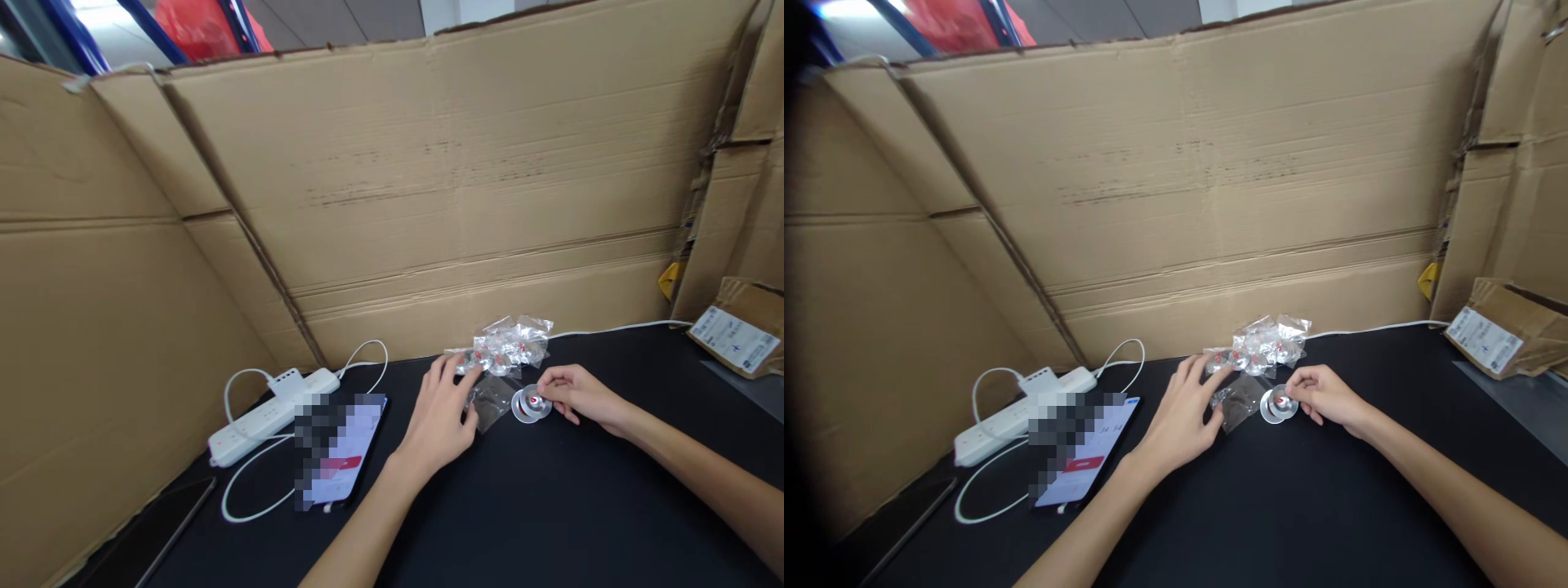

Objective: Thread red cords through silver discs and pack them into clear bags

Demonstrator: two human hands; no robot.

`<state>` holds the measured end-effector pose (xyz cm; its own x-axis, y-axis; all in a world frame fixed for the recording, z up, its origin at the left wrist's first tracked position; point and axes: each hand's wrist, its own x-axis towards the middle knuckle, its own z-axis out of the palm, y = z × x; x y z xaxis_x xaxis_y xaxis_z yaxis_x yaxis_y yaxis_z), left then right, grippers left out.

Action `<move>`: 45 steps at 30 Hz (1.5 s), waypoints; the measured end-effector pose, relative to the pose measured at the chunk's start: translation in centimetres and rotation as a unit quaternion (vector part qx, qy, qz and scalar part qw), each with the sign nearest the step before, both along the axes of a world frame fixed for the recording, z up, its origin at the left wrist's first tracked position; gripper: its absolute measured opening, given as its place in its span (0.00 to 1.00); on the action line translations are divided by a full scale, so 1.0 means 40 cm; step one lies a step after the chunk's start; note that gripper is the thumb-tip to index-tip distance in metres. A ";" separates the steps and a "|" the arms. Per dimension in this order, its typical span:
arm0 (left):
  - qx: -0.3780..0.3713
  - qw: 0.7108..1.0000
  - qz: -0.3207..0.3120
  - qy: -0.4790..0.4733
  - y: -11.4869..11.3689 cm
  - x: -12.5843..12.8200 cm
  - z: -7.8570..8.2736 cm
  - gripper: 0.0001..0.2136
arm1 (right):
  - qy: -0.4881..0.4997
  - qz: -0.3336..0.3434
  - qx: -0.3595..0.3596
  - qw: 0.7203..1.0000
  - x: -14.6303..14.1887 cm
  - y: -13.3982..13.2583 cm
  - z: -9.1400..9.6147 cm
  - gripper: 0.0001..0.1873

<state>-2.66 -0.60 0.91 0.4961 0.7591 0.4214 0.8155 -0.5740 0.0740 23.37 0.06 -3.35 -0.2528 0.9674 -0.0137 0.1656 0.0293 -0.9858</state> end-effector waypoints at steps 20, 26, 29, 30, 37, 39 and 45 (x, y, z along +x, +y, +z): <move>-0.148 0.987 0.039 0.047 0.018 -0.046 0.014 0.04 | 0.098 -0.031 -0.039 0.994 -0.010 -0.016 0.034 0.14; -0.163 0.985 0.040 0.050 0.013 -0.039 0.016 0.04 | 0.072 -0.069 0.015 0.995 0.030 0.001 0.046 0.13; -0.145 0.988 0.029 0.037 0.005 -0.028 0.022 0.05 | -0.160 -0.109 0.210 0.958 0.072 0.012 0.062 0.10; -0.142 0.989 0.023 0.033 0.003 -0.024 0.025 0.05 | -0.239 -0.108 0.270 0.926 0.084 0.013 0.068 0.08; -0.145 0.989 -0.030 0.021 -0.013 -0.001 0.025 0.06 | -0.457 0.025 0.321 0.829 0.107 -0.003 0.085 0.06; -0.142 0.989 -0.043 0.025 -0.016 0.002 0.022 0.07 | -0.455 0.057 0.321 0.829 0.097 -0.012 0.088 0.07; -0.139 0.988 -0.070 0.020 -0.029 0.016 0.017 0.08 | -0.404 0.031 0.354 0.843 0.016 -0.052 0.084 0.06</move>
<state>-2.04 -1.77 1.60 0.6160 0.7659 0.1843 0.7357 -0.6430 0.2128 24.01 -2.04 0.02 -0.4886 0.7905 0.3694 0.7506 0.5966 -0.2840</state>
